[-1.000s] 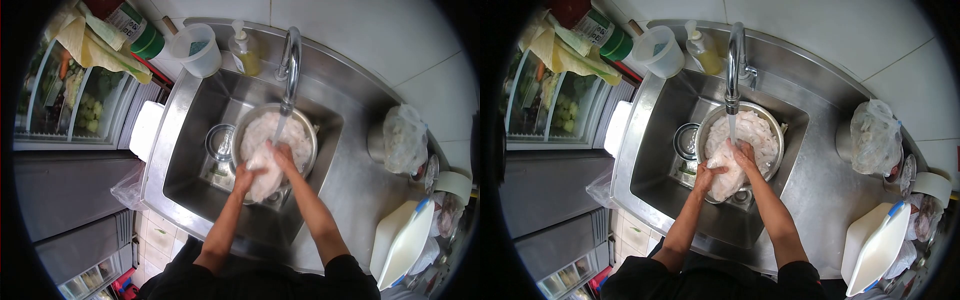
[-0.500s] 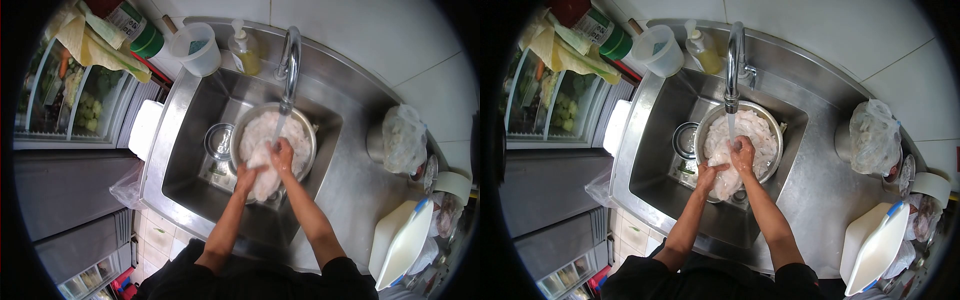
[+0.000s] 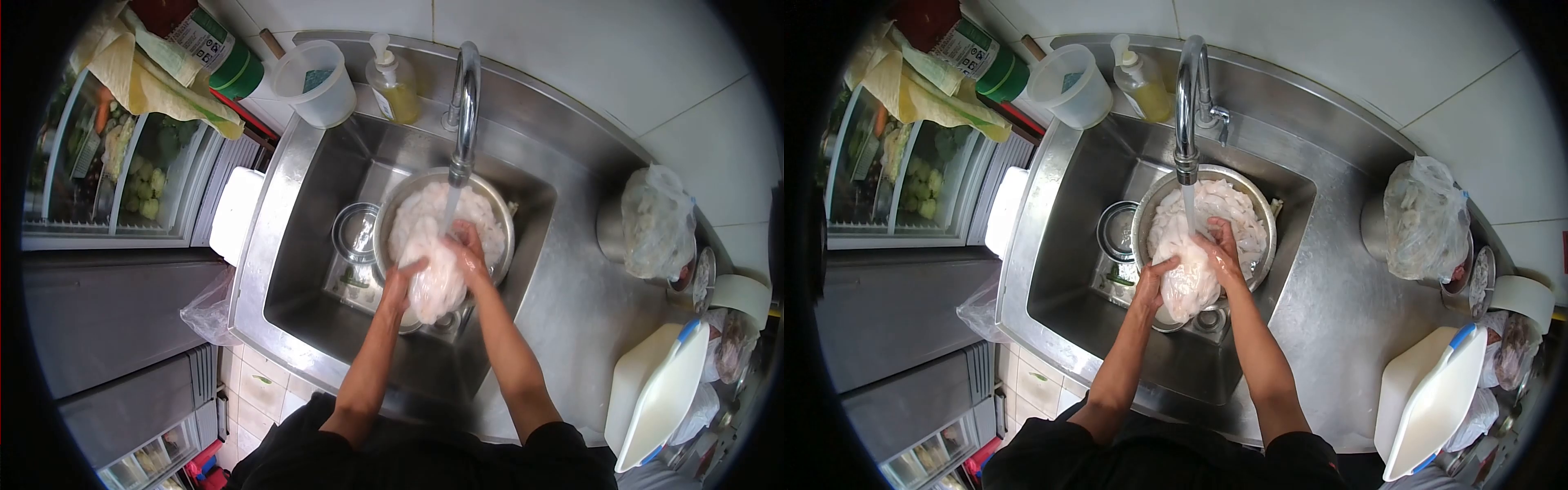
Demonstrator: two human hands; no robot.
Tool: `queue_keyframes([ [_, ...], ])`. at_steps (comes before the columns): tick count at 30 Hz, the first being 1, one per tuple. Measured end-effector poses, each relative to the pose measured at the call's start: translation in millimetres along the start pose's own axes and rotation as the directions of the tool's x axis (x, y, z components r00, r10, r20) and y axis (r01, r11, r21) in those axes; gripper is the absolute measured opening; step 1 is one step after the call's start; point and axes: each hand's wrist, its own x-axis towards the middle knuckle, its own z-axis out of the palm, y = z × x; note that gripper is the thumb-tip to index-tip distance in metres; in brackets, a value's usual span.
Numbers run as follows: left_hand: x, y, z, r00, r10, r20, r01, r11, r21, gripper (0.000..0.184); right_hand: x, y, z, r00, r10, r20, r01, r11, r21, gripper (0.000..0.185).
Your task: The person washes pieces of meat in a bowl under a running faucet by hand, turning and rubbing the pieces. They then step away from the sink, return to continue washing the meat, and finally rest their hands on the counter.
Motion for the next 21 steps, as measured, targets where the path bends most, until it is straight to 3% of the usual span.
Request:
queue_keyframes([
  [1, 4, 2, 1, 1.0, -0.021, -0.011, 0.021, 1.0, -0.019, 0.057, -9, -16, 4, 0.988, 0.156, 0.022, -0.156, 0.988, 0.008, 0.072],
  [4, 23, 6, 5, 0.999, -0.03, -0.023, 0.03, 0.999, -0.021, 0.061, 0, -2, -8, 0.897, 0.414, -0.159, -0.432, 0.896, -0.105, 0.07],
  [7, 32, 11, 15, 0.996, 0.064, -0.058, -0.056, 0.989, 0.139, 0.071, -6, -9, -21, 0.94, 0.302, 0.16, -0.24, 0.916, -0.323, 0.067],
  [10, 47, 14, 23, 0.966, 0.173, -0.194, -0.087, 0.919, 0.385, 0.08, -11, -27, -13, 0.959, 0.261, 0.106, -0.23, 0.943, -0.241, 0.06],
  [13, 74, -1, 18, 0.914, 0.306, -0.265, -0.083, 0.782, 0.617, 0.087, -15, -46, 1, 0.981, 0.19, 0.039, -0.167, 0.927, -0.335, 0.06],
  [15, 79, -11, 27, 0.874, 0.409, -0.262, -0.094, 0.672, 0.734, 0.094, -7, -29, -2, 0.998, -0.012, 0.066, 0.04, 0.899, -0.437, 0.06],
  [16, 79, -10, 29, 0.893, 0.376, -0.247, -0.099, 0.7, 0.707, 0.095, -2, -18, -5, 0.99, -0.113, 0.089, 0.142, 0.864, -0.483, 0.06],
  [19, 80, -10, 31, 0.946, 0.282, -0.159, -0.114, 0.749, 0.652, 0.096, 3, -2, -14, 0.963, -0.22, 0.157, 0.27, 0.768, -0.581, 0.065],
  [21, 87, -9, 25, 0.974, 0.223, -0.046, -0.147, 0.771, 0.62, 0.089, -11, -19, -12, 0.977, -0.116, 0.18, 0.201, 0.789, -0.581, 0.07],
])
